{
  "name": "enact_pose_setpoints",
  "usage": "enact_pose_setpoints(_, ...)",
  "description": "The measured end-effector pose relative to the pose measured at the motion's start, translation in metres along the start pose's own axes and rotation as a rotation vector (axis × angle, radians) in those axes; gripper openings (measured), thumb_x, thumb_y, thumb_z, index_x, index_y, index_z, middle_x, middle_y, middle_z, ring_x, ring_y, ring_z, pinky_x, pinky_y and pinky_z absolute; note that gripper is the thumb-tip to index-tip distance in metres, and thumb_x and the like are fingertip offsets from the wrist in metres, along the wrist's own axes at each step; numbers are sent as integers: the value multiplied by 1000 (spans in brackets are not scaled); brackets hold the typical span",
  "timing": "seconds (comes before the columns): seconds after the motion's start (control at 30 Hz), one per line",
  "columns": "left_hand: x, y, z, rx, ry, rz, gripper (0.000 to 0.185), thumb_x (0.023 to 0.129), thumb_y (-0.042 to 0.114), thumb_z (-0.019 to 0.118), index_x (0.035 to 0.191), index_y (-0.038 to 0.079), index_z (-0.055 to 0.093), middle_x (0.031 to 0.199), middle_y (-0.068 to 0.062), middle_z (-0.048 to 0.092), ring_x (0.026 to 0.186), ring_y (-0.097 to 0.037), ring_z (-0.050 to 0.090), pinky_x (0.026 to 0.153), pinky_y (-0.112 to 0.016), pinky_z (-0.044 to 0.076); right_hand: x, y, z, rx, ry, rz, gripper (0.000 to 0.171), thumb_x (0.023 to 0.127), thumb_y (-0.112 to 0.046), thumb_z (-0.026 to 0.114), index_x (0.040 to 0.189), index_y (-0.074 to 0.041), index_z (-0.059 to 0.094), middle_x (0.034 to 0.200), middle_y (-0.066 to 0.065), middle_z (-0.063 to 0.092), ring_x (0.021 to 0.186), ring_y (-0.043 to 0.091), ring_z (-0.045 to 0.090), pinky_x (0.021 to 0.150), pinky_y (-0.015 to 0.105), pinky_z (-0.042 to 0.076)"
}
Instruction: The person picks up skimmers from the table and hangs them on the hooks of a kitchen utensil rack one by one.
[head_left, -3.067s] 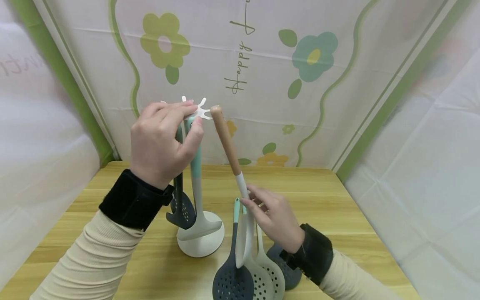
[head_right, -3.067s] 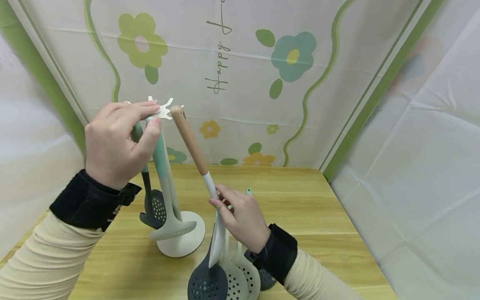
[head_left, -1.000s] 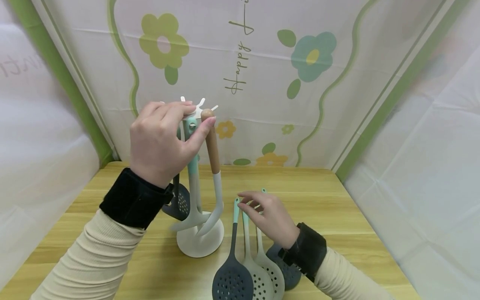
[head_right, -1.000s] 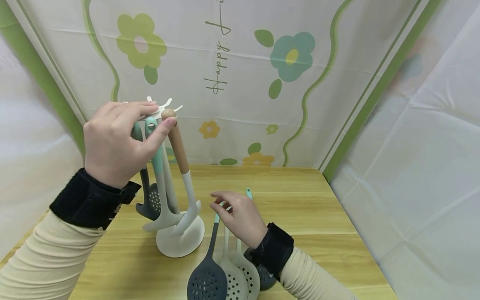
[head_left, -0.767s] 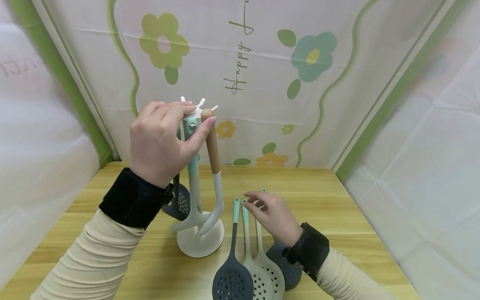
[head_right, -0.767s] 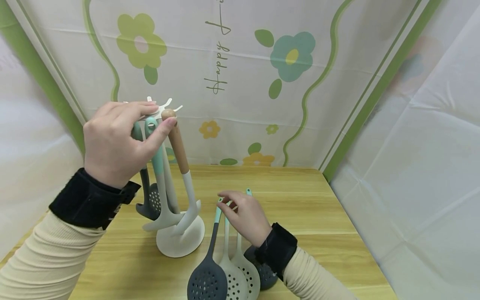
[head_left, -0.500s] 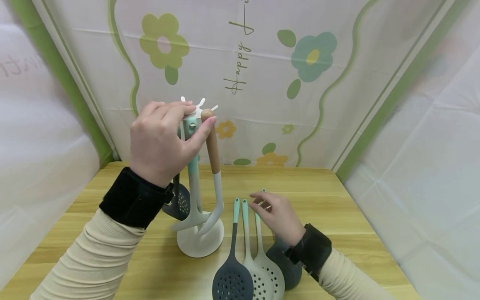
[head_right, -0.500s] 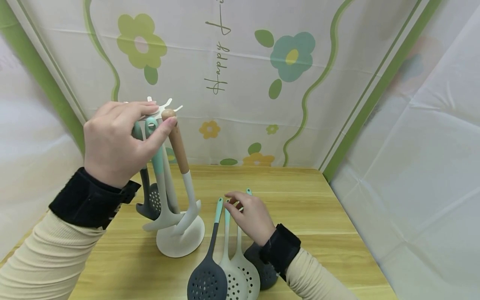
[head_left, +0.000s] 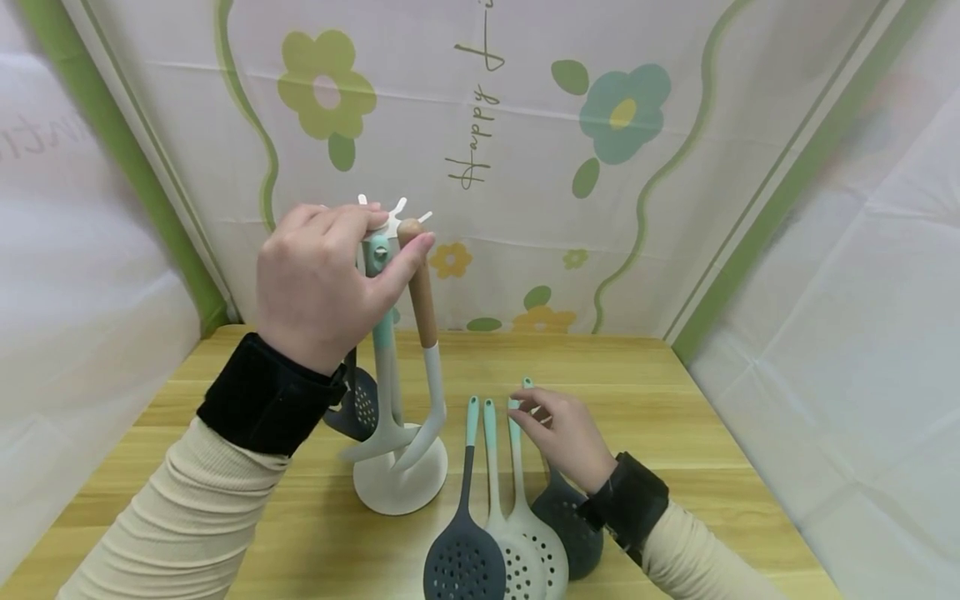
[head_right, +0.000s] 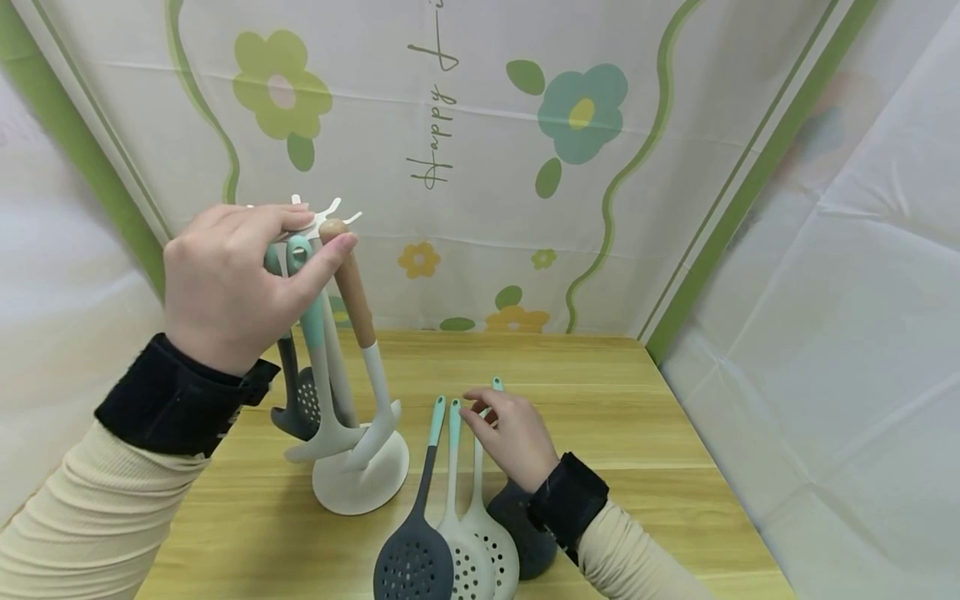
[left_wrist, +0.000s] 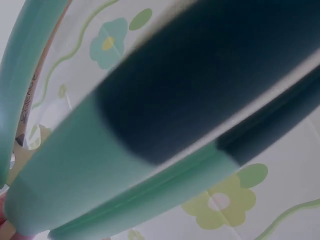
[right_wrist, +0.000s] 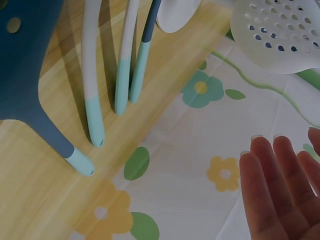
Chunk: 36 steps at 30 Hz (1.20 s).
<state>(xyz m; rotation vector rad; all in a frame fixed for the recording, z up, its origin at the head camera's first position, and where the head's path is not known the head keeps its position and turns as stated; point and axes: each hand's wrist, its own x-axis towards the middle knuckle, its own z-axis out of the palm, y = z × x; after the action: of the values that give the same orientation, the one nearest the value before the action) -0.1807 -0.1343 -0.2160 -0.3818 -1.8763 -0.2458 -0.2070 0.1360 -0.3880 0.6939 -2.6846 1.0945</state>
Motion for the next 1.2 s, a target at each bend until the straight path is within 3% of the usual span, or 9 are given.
enact_pose_setpoints(0.27, 1, 6, -3, 57, -14, -54, 54, 91, 53, 62, 98, 2, 77, 90, -17, 76, 80, -40, 68, 65, -50, 57, -2, 5, 1, -22, 7, 24, 25, 93, -19, 67, 117, -12, 71, 98, 1, 73, 83, 12, 67, 74, 26, 56)
enact_pose_setpoints(0.43, 2, 9, -1, 108, 19, -57, 57, 90, 57, 60, 85, 1, 75, 74, -15, 74, 74, -37, 68, 69, -50, 56, -2, 10, 1, -44, 9, 43, 25, 94, -19, 66, 117, -12, 71, 97, 1, 73, 84, 13, 67, 74, 30, 57)
enact_pose_setpoints(0.57, 3, 11, 0, 136, 35, -63, 60, 89, 58, 61, 75, 1, 71, 67, -14, 71, 73, -37, 69, 60, -46, 54, -2, 13, 0, -65, 8, 64, 24, 94, -20, 66, 116, -12, 72, 99, 2, 74, 85, 14, 68, 75, 33, 57)
enact_pose_setpoints(0.7, 3, 11, 0, 142, 31, -66, 58, 90, 56, 60, 82, 1, 74, 68, -15, 72, 75, -37, 70, 58, -47, 55, -3, 15, -1, -68, 5, 79, 25, 94, -21, 66, 115, -10, 72, 100, 3, 74, 85, 15, 68, 75, 34, 58)
enact_pose_setpoints(1.03, 5, 13, 2, 116, 63, -60, 51, 90, 47, 59, 71, 1, 67, 54, -12, 62, 49, -29, 51, 51, -39, 46, -5, 22, 0, -82, -9, 114, 25, 92, -19, 68, 114, -8, 72, 95, 3, 72, 80, 12, 66, 68, 28, 55)
enact_pose_setpoints(1.2, 5, 13, 2, 118, 59, -56, 50, 91, 46, 58, 71, 1, 67, 53, -11, 61, 49, -29, 53, 53, -39, 48, -6, 28, -1, -86, -20, 139, 25, 93, -20, 67, 114, -10, 71, 94, 3, 72, 80, 12, 64, 66, 28, 54)
